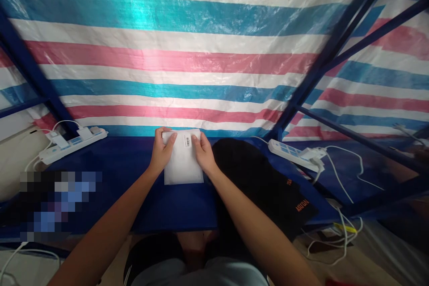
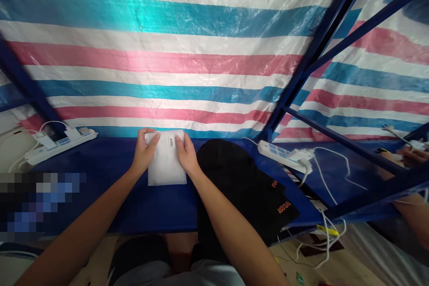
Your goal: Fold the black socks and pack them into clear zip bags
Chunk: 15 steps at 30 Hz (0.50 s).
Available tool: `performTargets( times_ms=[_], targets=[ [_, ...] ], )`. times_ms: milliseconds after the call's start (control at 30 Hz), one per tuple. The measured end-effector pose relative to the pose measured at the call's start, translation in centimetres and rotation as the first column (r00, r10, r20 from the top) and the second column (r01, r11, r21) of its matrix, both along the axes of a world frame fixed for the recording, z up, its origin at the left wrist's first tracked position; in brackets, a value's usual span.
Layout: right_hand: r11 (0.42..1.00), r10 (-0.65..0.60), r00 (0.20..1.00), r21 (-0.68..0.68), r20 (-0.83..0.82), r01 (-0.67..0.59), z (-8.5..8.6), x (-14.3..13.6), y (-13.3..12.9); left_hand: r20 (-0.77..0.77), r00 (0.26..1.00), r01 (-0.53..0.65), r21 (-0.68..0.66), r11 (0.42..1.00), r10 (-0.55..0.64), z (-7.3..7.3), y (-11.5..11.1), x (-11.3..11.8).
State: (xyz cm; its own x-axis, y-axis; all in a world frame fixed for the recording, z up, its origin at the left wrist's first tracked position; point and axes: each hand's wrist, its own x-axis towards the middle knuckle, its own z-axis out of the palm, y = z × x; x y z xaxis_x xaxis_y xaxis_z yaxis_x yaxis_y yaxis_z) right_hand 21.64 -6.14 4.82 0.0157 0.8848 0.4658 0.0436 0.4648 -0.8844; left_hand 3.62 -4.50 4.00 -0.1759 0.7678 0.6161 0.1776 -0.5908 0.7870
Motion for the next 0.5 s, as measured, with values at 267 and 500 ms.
performTargets(
  times_ms=[267,500],
  targets=[
    [0.986,-0.130,0.990,0.115,0.048,0.124,1.1,0.6,-0.6,0.071,0.988,0.130,0.097,0.987,-0.137,1.3,-1.1,0.6],
    [0.985,-0.118,0.990,0.132,0.070,0.108,1.2,0.8,-0.5,0.038,0.993,0.115,0.026,0.993,-0.116,0.9,-1.3,1.0]
  ],
)
